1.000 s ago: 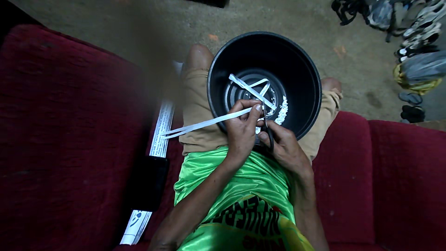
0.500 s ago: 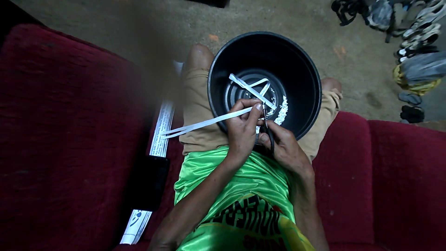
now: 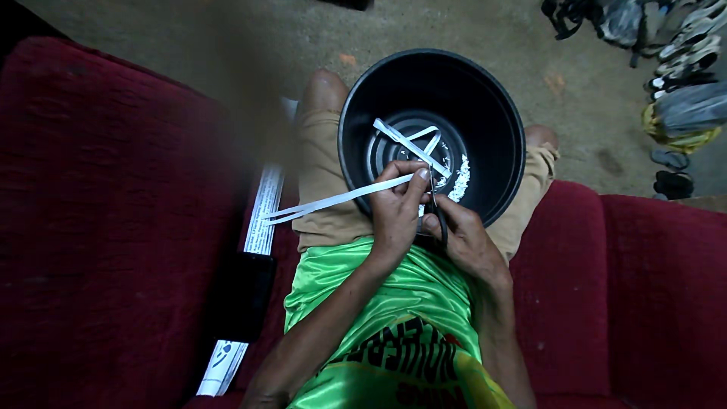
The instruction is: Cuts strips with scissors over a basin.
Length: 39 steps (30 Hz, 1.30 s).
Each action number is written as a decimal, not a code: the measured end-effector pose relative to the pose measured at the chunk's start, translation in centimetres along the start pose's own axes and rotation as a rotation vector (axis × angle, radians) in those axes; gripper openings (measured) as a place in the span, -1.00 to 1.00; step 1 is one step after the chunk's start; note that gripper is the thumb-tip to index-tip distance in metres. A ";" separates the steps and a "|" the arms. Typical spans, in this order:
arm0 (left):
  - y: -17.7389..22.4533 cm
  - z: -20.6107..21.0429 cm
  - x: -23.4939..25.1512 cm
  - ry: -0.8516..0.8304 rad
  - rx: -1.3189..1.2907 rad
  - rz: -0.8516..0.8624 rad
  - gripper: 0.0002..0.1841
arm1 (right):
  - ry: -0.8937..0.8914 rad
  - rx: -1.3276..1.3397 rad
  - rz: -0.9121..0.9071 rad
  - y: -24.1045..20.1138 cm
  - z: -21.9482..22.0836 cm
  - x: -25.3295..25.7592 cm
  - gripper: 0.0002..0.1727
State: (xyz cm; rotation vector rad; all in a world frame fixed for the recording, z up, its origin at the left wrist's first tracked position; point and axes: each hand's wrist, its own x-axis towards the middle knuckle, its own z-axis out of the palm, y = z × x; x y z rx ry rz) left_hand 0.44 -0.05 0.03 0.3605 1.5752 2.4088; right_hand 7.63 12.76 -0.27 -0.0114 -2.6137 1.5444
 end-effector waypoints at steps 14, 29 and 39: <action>0.0 -0.5 0.3 0.016 0.038 -0.020 -0.84 | 0.023 -0.005 -0.007 0.3 -0.5 -0.1 -0.56; 0.2 -0.4 0.3 0.030 -0.019 0.037 -0.86 | -0.046 0.043 0.044 0.1 -0.6 -0.6 -0.46; 0.3 -0.2 0.2 0.025 0.002 0.027 -0.85 | -0.012 -0.006 0.019 0.1 -0.5 -0.2 -0.50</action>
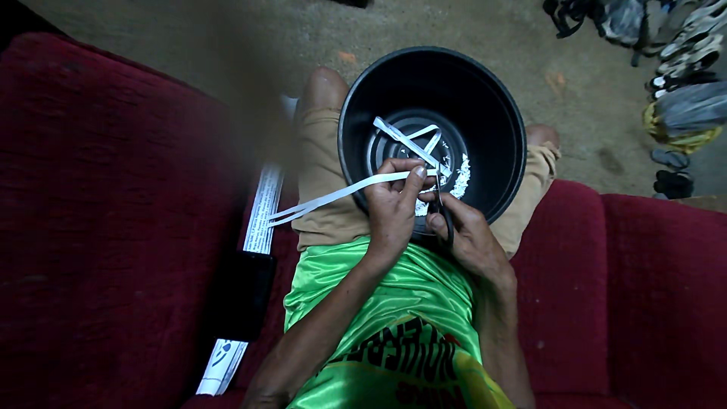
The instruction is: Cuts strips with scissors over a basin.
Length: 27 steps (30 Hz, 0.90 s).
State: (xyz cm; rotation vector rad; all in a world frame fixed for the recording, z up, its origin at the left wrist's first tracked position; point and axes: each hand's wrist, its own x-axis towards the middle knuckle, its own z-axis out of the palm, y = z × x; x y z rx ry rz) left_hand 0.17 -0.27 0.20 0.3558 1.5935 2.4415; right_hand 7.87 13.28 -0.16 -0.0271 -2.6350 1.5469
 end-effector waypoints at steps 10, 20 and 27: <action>0.1 -1.1 0.2 0.004 0.077 0.032 -0.81 | 0.139 0.339 0.222 -0.7 0.3 -0.3 -0.52; 0.0 -0.6 0.1 -0.017 0.034 0.027 -0.83 | 0.019 0.096 0.045 -0.5 0.6 0.1 -0.49; 0.0 -0.2 0.0 -0.003 0.010 0.022 -0.84 | 0.032 0.064 0.026 -0.3 0.6 0.2 -0.49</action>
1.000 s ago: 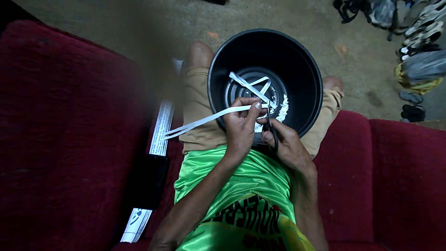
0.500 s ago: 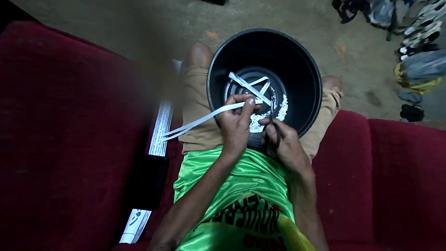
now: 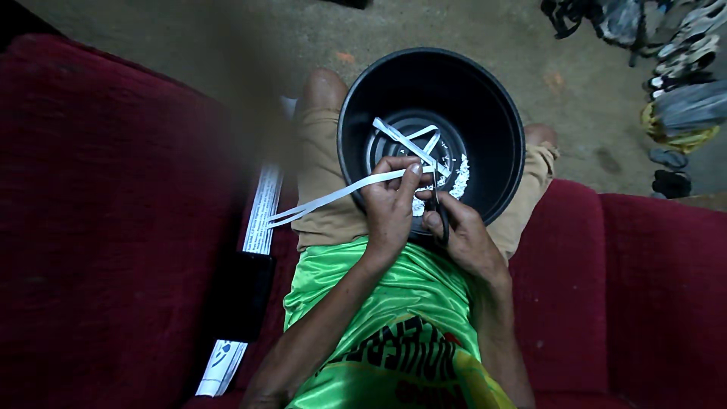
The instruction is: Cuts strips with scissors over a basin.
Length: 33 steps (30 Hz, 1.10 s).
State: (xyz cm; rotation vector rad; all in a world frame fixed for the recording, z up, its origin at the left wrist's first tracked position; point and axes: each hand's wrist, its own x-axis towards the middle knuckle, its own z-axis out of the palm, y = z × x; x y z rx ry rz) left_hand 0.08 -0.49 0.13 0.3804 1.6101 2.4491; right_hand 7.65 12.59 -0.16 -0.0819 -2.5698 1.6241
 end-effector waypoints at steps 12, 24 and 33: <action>-0.1 -0.1 -0.1 -0.008 -0.006 0.016 -0.84 | -0.012 -0.022 -0.020 0.1 -0.2 0.0 -0.50; -0.1 0.0 0.0 -0.009 0.007 -0.001 -0.84 | -0.016 -0.018 -0.026 0.1 -0.2 0.0 -0.48; -0.1 0.1 -0.1 0.000 0.012 -0.002 -0.85 | -0.017 -0.003 -0.025 0.2 -0.2 0.0 -0.52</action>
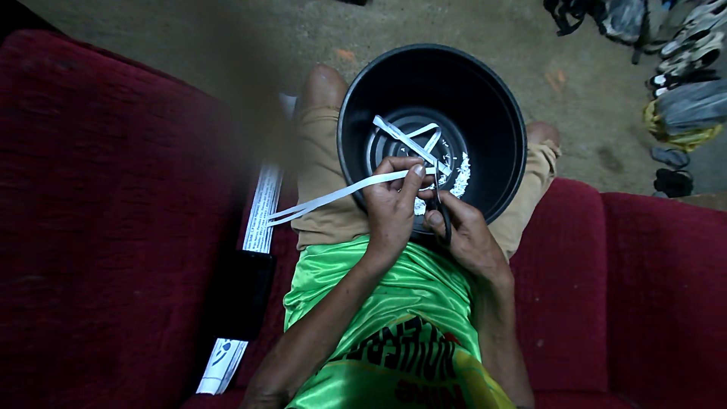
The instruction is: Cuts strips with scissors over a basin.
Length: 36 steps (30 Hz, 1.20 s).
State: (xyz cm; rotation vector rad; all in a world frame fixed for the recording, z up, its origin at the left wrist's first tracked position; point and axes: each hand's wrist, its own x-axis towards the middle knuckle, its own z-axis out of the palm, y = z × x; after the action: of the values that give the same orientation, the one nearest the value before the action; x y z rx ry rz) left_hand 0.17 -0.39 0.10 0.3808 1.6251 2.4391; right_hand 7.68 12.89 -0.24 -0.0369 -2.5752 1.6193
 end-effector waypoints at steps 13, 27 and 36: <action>0.1 0.0 -0.1 0.003 -0.026 0.003 -0.85 | -0.037 0.015 0.044 -0.1 -0.1 -0.5 -0.48; 0.0 0.2 -0.1 -0.021 -0.020 0.004 -0.86 | -0.010 -0.030 -0.002 -0.1 0.0 -0.1 -0.52; 0.0 0.2 -0.1 -0.012 -0.007 0.006 -0.87 | 0.007 -0.013 -0.009 -0.1 0.1 -0.1 -0.60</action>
State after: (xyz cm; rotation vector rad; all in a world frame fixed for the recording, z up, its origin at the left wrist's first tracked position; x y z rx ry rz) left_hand 0.29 -0.26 0.19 0.3988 1.6121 2.4416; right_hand 7.77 12.78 -0.14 -0.0311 -2.5771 1.5965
